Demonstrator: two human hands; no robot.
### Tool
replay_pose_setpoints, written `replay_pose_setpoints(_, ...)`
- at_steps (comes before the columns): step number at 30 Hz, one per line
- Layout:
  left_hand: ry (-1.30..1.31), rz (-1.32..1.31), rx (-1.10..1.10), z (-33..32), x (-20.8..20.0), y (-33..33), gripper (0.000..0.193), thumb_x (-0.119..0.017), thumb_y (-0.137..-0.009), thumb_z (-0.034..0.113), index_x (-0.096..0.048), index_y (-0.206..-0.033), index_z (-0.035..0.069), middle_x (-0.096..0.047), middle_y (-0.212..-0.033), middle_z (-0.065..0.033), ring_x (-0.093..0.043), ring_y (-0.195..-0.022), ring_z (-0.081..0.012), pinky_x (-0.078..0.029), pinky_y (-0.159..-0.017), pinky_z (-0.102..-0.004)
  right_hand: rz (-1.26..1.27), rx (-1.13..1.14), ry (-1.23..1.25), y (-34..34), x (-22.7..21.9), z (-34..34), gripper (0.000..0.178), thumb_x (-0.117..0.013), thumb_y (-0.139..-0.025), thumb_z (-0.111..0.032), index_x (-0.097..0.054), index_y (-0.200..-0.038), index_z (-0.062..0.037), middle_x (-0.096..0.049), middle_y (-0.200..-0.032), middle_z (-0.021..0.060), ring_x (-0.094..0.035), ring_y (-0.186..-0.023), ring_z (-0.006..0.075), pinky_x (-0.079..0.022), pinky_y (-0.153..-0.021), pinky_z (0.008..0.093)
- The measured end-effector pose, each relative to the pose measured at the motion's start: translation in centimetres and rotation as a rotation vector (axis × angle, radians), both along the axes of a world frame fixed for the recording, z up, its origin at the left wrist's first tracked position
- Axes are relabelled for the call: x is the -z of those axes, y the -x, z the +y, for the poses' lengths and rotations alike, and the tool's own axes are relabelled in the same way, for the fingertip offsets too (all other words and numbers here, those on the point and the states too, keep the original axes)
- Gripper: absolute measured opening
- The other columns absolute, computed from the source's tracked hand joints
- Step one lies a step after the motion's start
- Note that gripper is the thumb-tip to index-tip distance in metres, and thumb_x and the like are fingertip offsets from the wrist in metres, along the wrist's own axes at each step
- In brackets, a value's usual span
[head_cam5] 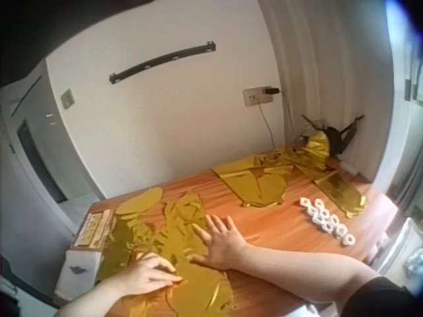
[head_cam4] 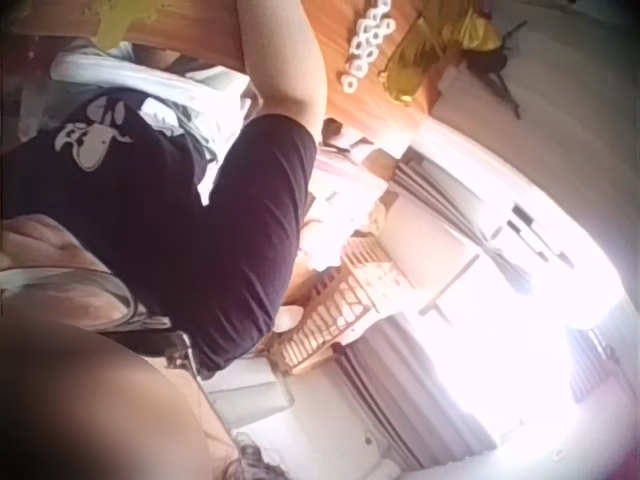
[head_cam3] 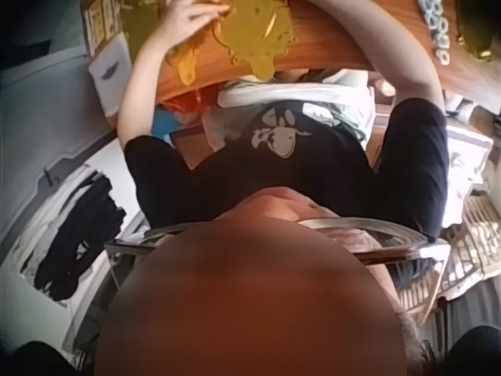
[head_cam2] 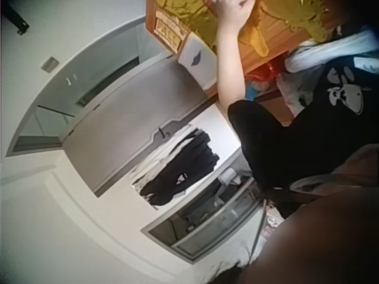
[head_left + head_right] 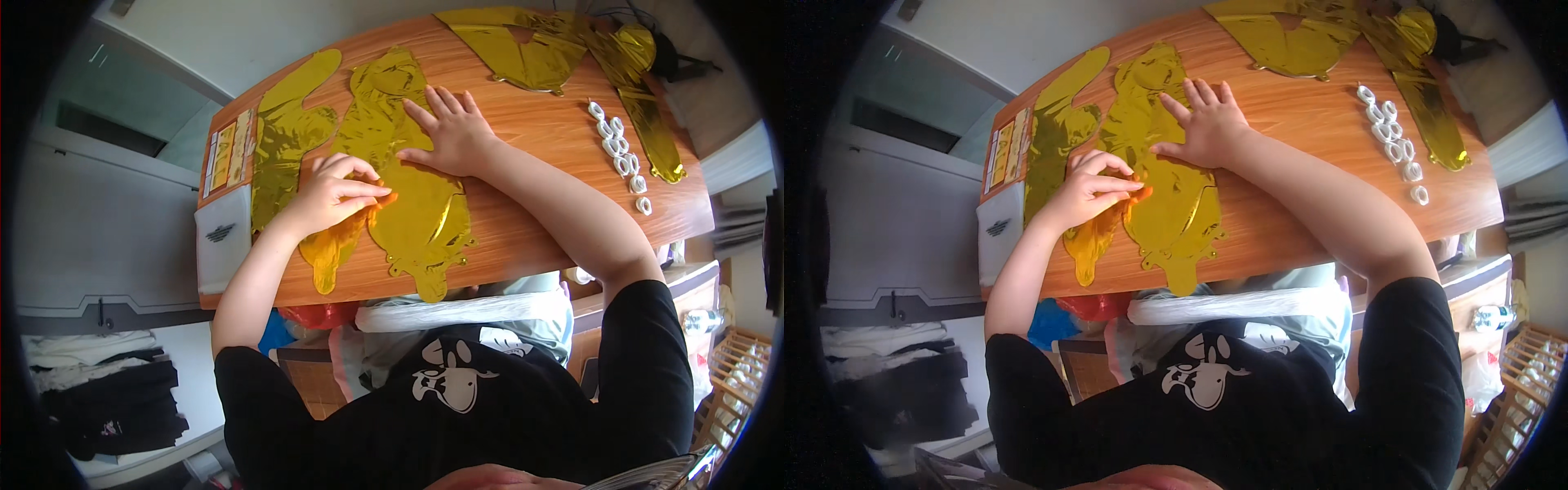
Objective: Folding deflated gold foil balloons at a table.
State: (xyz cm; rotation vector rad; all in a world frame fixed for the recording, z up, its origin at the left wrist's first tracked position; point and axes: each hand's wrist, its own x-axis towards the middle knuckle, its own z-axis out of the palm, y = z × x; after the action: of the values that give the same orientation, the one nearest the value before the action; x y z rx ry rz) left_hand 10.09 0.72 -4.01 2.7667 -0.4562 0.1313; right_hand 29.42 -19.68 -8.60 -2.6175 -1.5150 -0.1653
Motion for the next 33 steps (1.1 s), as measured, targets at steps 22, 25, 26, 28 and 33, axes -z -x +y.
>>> replay_pose_setpoints(22,1.016,0.461,-0.028,-0.5,-0.3,-0.9,0.035,-0.058,-0.095,-0.008,-0.070,-0.127,0.001,-0.062,-0.143,-0.0150,-0.058,-0.135,-0.0289,-0.045,-0.113,-0.0382,0.024,0.003,0.038,-0.1,-0.4,-0.2,0.104,-0.037,-0.090,-0.088,-0.020,-0.167,-0.0191,-0.023,-0.168,0.0269,-0.020,-0.157,0.0407,-0.015,-0.126,0.0579)
replay_pose_setpoints(25,0.335,0.293,0.028,-2.1,-1.3,-0.7,0.040,-0.067,-0.086,-0.001,-0.079,-0.116,0.022,-0.069,-0.133,-0.0033,-0.068,-0.117,-0.0259,-0.053,-0.102,-0.0376,0.023,0.008,0.038,-0.1,-0.4,-0.2,0.105,-0.036,-0.090,-0.088,-0.020,-0.167,-0.0190,-0.023,-0.168,0.0269,-0.020,-0.157,0.0406,-0.015,-0.126,0.0577)
replay_pose_setpoints(26,0.335,0.293,0.028,-2.1,-1.5,-0.7,0.040,-0.067,-0.086,-0.001,-0.079,-0.116,0.022,-0.069,-0.133,-0.0033,-0.068,-0.117,-0.0259,-0.053,-0.102,-0.0376,0.015,0.009,0.040,-0.1,-0.4,-0.2,0.106,-0.036,-0.089,-0.089,-0.020,-0.167,-0.0191,-0.024,-0.168,0.0269,-0.020,-0.157,0.0406,-0.015,-0.126,0.0576)
replay_pose_setpoints(28,0.010,0.149,0.209,-1.9,-1.8,-0.7,0.033,-0.071,-0.082,0.006,-0.081,-0.110,0.021,-0.072,-0.124,-0.0013,-0.069,-0.109,-0.0234,-0.053,-0.097,-0.0380,0.013,0.009,0.039,0.0,-0.5,-0.1,0.105,-0.036,-0.089,-0.089,-0.021,-0.167,-0.0191,-0.024,-0.168,0.0269,-0.021,-0.157,0.0404,-0.016,-0.126,0.0575)
replay_pose_setpoints(33,0.033,0.182,0.176,-1.7,-1.8,-0.8,0.034,-0.068,-0.074,0.003,-0.081,-0.103,0.015,-0.073,-0.118,-0.0019,-0.067,-0.107,-0.0245,-0.053,-0.097,-0.0390,0.007,0.007,0.034,0.2,-0.6,-0.1,0.104,-0.037,-0.090,-0.088,-0.023,-0.166,-0.0193,-0.024,-0.168,0.0267,-0.021,-0.157,0.0401,-0.016,-0.126,0.0574)
